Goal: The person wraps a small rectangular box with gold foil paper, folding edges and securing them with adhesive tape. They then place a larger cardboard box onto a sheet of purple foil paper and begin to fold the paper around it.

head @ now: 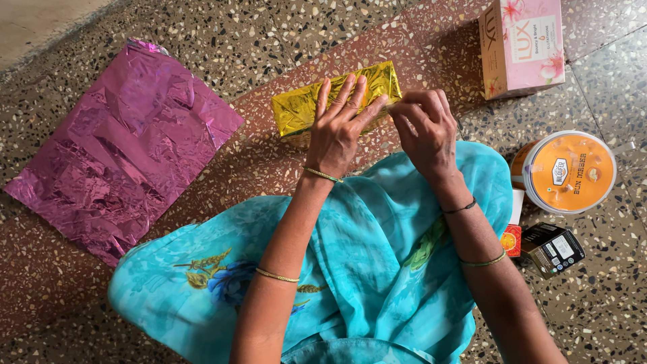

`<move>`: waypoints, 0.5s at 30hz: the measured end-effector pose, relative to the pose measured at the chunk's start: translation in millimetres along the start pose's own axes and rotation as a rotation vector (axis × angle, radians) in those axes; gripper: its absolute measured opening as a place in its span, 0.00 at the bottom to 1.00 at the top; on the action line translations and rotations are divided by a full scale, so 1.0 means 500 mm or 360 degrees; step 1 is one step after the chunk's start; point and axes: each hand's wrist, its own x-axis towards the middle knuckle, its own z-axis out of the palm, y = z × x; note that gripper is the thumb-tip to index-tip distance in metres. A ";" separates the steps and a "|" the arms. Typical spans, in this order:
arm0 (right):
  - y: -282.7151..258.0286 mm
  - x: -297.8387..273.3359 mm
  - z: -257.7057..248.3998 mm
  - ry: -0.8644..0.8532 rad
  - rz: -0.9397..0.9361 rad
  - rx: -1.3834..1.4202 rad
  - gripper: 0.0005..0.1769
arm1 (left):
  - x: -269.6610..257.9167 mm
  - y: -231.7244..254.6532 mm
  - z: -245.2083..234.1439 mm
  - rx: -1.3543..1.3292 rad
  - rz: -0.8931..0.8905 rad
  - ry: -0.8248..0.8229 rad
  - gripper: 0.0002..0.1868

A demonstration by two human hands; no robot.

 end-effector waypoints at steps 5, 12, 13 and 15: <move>0.000 -0.003 0.006 -0.0008 -0.0006 -0.0038 0.09 | -0.002 -0.001 -0.002 0.0002 0.0017 -0.0002 0.33; 0.001 -0.001 0.011 -0.0005 -0.0073 -0.0152 0.10 | -0.001 0.000 0.001 -0.0030 0.0018 0.0041 0.32; 0.001 -0.002 0.012 -0.0002 -0.0069 -0.0166 0.10 | -0.001 0.000 0.002 -0.0026 0.0020 0.0047 0.32; 0.002 -0.002 0.017 0.0004 -0.0064 -0.0195 0.09 | 0.000 -0.001 0.004 -0.0029 0.0013 0.0036 0.32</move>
